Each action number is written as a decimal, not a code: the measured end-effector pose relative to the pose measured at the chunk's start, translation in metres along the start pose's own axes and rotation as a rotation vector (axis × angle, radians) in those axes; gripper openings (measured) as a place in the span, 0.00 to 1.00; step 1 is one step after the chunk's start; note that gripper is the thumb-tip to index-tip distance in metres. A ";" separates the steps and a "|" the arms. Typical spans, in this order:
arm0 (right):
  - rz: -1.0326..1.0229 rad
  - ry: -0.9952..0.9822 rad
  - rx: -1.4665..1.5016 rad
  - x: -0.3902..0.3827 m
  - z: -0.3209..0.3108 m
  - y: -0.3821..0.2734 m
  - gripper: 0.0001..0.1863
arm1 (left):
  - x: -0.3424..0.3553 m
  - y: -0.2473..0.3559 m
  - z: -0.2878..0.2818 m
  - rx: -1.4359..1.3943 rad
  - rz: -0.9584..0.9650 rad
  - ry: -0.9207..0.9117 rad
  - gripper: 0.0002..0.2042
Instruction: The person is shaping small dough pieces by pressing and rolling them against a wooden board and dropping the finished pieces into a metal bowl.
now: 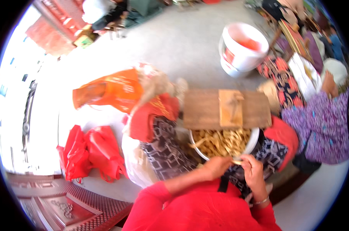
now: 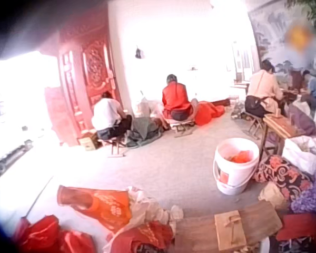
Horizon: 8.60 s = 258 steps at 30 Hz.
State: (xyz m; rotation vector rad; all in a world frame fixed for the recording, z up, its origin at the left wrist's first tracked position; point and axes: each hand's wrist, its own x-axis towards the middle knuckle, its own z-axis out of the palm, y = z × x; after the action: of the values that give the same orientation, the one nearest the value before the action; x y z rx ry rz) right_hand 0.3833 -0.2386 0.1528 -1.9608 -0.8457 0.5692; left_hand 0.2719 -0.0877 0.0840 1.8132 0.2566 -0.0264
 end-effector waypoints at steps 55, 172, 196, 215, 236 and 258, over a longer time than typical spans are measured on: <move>0.058 -0.098 0.374 0.028 0.055 0.055 0.10 | 0.034 -0.011 -0.015 0.438 0.315 0.219 0.17; 0.351 -0.003 0.968 0.020 0.082 0.072 0.10 | 0.019 -0.020 -0.004 -0.335 -0.097 0.252 0.08; 0.309 -0.067 1.054 0.012 0.061 0.062 0.10 | 0.006 -0.011 -0.013 -0.207 0.017 0.271 0.05; 0.038 -0.014 0.331 0.035 0.014 0.023 0.00 | 0.023 0.035 -0.057 0.133 -0.021 0.035 0.19; -0.059 -0.121 0.337 0.057 0.010 0.024 0.03 | 0.019 0.010 -0.044 -0.455 -0.006 0.158 0.03; -0.138 0.079 0.142 0.142 0.016 0.042 0.03 | 0.110 -0.014 -0.097 -0.406 0.024 0.272 0.02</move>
State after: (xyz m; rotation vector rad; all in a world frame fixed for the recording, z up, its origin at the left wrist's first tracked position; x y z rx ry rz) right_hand 0.4803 -0.1390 0.1006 -1.7691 -0.8599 0.4556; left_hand 0.3649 0.0268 0.0785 1.4121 0.4014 0.2731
